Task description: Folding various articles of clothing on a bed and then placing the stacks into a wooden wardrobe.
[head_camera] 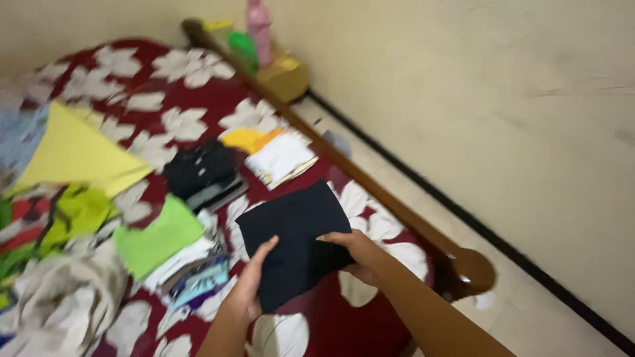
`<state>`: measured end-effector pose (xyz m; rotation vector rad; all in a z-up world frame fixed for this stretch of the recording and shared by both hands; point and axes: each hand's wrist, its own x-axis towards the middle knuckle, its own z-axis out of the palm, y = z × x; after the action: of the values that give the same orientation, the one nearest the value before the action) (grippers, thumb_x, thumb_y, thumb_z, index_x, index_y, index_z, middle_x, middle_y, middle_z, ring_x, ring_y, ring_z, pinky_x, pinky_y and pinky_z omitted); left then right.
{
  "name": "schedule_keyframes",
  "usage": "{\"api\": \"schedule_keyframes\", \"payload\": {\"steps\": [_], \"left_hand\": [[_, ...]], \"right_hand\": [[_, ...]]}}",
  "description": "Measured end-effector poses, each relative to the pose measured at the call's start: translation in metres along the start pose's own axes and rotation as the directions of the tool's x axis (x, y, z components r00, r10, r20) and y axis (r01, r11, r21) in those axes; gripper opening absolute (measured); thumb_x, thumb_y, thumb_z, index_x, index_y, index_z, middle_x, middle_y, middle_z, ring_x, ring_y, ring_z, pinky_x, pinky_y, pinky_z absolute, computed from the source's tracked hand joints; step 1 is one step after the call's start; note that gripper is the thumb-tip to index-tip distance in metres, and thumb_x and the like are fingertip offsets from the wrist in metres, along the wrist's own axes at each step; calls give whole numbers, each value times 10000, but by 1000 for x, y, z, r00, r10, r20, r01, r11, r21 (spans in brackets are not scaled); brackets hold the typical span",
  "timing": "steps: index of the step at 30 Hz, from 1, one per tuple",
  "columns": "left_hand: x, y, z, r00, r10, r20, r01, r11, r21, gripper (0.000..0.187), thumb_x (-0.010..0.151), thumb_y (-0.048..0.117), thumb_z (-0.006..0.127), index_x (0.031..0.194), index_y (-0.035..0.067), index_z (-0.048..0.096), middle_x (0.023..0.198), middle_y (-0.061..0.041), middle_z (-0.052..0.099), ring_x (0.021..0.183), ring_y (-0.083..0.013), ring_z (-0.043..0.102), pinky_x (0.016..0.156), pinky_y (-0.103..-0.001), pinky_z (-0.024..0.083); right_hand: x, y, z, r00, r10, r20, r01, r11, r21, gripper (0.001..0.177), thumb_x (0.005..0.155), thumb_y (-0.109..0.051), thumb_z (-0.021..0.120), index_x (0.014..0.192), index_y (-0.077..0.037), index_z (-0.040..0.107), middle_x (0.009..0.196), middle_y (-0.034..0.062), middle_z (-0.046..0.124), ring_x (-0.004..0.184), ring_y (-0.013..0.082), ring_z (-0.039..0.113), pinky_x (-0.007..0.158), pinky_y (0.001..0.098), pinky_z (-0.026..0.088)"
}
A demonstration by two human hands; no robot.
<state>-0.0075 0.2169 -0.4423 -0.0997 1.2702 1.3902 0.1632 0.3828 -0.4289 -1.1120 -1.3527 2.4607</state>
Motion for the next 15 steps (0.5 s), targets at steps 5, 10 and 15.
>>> {"api": "schedule_keyframes", "payload": {"steps": [5,10,15], "left_hand": [[-29,30,89,977,-47,208,34,997,67,746,743,620,683,1287,111,704,1174,-109,773,994,-271,734,863,-421,596],[-79,31,198,929,-60,366,-22,976,216,759,727,566,722,1329,107,667,1262,-125,756,1037,-268,752,904,-422,603],[-125,-9,304,863,-68,500,-142,918,370,708,738,402,771,1334,44,637,1250,-197,747,991,-305,770,851,-447,641]], "right_hand": [[-74,-46,-49,988,-139,-61,142,989,48,297,917,-226,666,1162,-68,722,1039,38,769,925,169,722,819,366,582],[-197,-94,-76,939,-280,-200,287,958,5,320,910,-243,649,1159,-61,734,1087,61,786,980,190,754,837,372,624],[-323,-107,-128,853,-282,-439,296,954,-37,368,912,-335,625,1202,-128,716,1129,79,767,993,213,751,791,423,631]]}}
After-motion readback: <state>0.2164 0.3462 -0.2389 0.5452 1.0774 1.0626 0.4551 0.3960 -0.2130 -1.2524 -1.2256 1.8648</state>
